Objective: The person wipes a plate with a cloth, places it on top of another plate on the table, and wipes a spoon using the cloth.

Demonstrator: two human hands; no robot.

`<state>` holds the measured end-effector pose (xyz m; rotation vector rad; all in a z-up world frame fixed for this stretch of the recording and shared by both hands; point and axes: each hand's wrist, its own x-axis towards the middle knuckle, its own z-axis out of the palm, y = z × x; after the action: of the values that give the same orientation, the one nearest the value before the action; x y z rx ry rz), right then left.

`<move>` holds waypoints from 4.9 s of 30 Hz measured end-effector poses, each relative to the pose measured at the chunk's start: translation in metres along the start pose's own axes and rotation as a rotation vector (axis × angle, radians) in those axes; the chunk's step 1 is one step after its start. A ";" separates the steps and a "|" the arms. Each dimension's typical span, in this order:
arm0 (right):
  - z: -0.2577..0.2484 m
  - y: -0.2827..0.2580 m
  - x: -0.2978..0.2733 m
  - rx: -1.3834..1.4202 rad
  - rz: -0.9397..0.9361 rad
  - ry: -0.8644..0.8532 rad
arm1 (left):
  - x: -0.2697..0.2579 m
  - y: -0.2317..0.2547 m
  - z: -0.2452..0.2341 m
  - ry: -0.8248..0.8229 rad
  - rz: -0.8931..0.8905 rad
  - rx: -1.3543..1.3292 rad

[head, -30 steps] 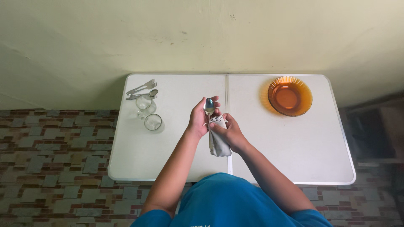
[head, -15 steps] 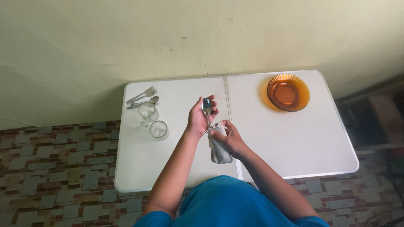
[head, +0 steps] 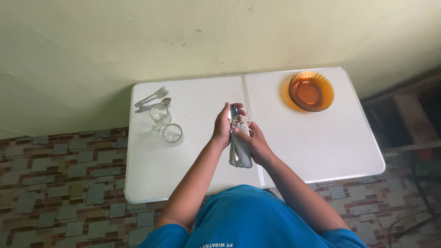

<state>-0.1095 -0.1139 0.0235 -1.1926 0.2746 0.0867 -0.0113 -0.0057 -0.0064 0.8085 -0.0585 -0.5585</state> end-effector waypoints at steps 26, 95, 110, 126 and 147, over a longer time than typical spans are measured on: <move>-0.085 -0.044 -0.019 -0.064 0.318 -0.227 | -0.008 -0.038 0.068 -0.199 0.017 -0.109; -0.057 -0.047 0.023 -0.126 0.256 -0.188 | 0.016 -0.004 0.051 0.107 -0.101 -0.050; -0.062 -0.047 0.017 -0.131 0.301 -0.247 | 0.031 -0.023 0.028 0.026 -0.053 -0.108; -0.080 -0.055 0.014 -0.048 0.248 -0.220 | 0.021 -0.036 0.056 0.024 -0.095 0.000; -0.088 -0.051 0.011 -0.105 0.250 -0.285 | 0.033 -0.036 0.052 0.016 0.031 -0.098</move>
<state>-0.1031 -0.2154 0.0367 -1.2281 0.1682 0.4906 -0.0125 -0.0770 -0.0008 0.7150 -0.0290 -0.5218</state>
